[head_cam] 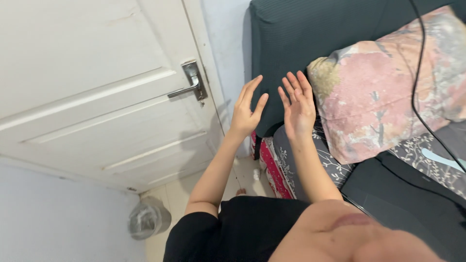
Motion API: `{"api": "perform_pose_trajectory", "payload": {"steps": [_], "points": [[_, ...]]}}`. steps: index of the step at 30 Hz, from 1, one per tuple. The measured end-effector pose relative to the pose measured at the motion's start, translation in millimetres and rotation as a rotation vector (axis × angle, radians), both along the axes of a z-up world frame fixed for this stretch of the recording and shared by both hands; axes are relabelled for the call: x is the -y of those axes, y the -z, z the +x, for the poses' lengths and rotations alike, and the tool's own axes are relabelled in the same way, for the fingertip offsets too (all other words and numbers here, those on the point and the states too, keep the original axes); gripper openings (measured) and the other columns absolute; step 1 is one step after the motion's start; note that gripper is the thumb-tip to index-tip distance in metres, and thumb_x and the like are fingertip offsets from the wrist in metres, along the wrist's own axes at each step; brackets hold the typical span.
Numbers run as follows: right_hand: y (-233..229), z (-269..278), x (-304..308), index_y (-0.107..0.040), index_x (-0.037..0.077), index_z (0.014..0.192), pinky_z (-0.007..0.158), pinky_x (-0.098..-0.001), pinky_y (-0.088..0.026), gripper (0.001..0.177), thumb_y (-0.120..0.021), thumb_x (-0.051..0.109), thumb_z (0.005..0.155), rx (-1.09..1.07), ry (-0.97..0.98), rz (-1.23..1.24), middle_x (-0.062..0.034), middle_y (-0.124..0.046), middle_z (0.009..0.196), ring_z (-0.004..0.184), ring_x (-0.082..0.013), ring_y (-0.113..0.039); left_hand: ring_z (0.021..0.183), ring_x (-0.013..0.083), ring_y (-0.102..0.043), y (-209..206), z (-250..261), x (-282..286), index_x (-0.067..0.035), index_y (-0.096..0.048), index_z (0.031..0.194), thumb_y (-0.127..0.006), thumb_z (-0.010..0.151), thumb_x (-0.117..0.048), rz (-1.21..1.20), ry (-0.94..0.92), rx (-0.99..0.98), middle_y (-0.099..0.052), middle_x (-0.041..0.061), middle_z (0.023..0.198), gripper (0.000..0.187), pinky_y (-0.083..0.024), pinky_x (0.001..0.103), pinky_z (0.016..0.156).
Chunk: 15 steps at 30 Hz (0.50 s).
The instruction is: The person connects a laptop charger to a laptop and plugs the charger into a wall socket. They then open and close the door multiple times while handling the charger and laptop.
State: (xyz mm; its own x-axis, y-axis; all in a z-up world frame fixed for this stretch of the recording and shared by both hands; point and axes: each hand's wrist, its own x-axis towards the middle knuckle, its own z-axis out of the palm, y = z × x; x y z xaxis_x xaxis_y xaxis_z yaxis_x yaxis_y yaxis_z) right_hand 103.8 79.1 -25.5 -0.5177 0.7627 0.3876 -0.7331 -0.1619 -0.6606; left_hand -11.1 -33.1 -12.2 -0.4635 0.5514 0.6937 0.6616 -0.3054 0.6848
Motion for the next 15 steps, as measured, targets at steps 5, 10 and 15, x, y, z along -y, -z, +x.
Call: {"api": "perform_pose_trajectory", "payload": {"steps": [5, 10, 15], "points": [[5.3, -26.6, 8.1, -0.033, 0.002, 0.157, 0.124, -0.0441, -0.039, 0.057, -0.053, 0.015, 0.105, 0.056, -0.076, 0.022, -0.0190, -0.043, 0.158, 0.148, -0.0298, -0.044, 0.137, 0.0315, -0.059, 9.1, -25.3, 17.0, -0.005, -0.055, 0.145, -0.063, 0.106, -0.022, 0.007, -0.097, 0.008, -0.060, 0.017, 0.145, 0.043, -0.046, 0.039, 0.116], [15.1, -62.5, 16.9, -0.035, 0.001, 0.156, 0.123, -0.0436, -0.040, 0.054, -0.052, 0.012, 0.106, 0.099, -0.155, 0.039, -0.0186, -0.045, 0.156, 0.147, -0.0286, -0.045, 0.135, 0.0293, -0.061, 21.1, -54.7, 32.8, -0.005, -0.057, 0.143, -0.062, 0.106, -0.023, -0.022, -0.223, 0.010, -0.063, 0.015, 0.142, 0.042, -0.048, 0.037, 0.114], [25.0, -97.0, 25.7, -0.038, 0.001, 0.154, 0.122, -0.0429, -0.041, 0.051, -0.051, 0.011, 0.106, 0.135, -0.235, 0.035, -0.0169, -0.047, 0.154, 0.145, -0.0269, -0.048, 0.133, 0.0306, -0.062, 31.4, -82.7, 44.2, -0.003, -0.057, 0.143, -0.062, 0.106, -0.024, -0.027, -0.270, 0.017, -0.064, 0.016, 0.140, 0.042, -0.047, 0.038, 0.113]]}}
